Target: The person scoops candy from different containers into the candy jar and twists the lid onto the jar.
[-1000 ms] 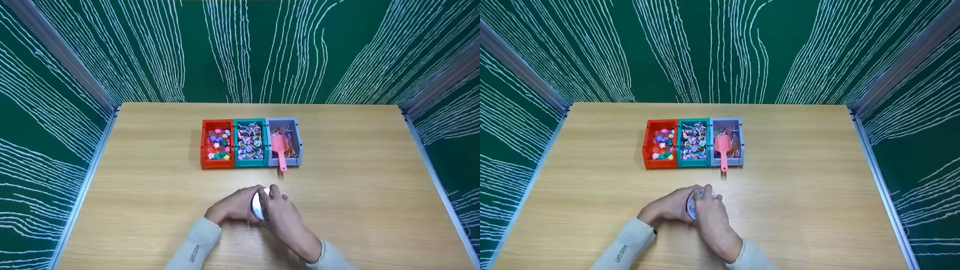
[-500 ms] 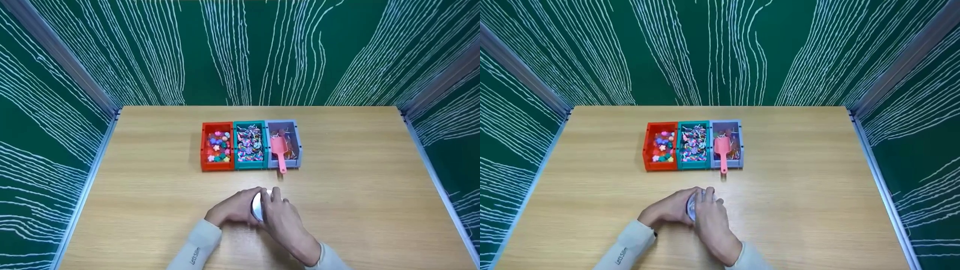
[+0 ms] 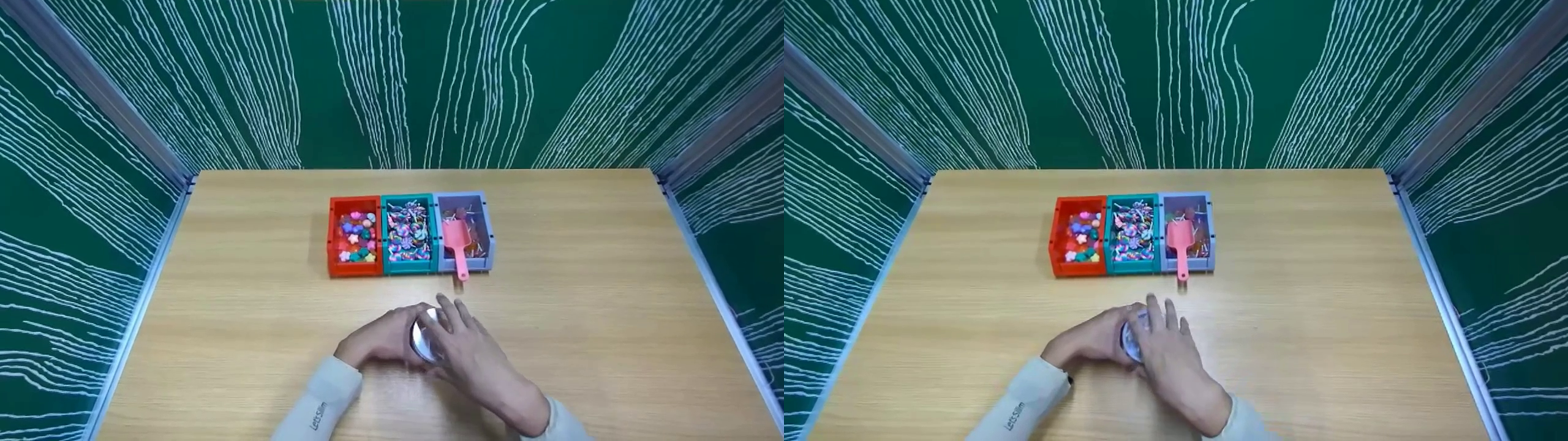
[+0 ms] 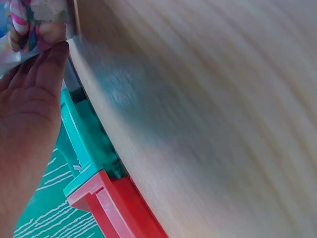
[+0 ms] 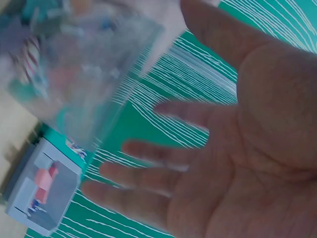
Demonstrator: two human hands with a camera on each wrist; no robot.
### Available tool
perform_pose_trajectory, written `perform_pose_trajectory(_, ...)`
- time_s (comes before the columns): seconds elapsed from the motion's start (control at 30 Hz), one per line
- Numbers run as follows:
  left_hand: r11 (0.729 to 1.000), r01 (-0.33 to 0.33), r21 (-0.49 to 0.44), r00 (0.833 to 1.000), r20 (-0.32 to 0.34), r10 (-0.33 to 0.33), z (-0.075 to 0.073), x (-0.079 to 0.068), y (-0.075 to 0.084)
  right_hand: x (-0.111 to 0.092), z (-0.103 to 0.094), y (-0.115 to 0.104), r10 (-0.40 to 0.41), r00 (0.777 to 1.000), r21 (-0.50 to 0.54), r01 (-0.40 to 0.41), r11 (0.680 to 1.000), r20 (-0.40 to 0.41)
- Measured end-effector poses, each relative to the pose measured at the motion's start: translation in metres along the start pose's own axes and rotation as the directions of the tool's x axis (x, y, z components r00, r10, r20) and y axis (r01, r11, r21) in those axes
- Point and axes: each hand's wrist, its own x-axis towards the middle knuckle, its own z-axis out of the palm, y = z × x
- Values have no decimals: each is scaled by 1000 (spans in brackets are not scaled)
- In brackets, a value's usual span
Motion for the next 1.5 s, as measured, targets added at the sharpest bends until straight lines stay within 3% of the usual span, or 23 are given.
perform_pose_trajectory(0.23,999,-25,-23,1000,-1,25,1,0,-2,7,-3,6,-115,993,-9,115,993,25)
perform_pose_trajectory(0.67,1000,2,-8,1000,9,-2,-2,0,1,20,-4,3,-151,987,-51,148,988,-54)
perform_pose_trajectory(1.1,1000,16,-20,1000,-6,-16,-1,-2,1,20,2,-2,-87,988,-34,83,996,-129)
perform_pose_trajectory(1.5,1000,25,-6,1000,-1,-25,1,1,1,22,7,-10,59,989,-86,-71,994,-136)
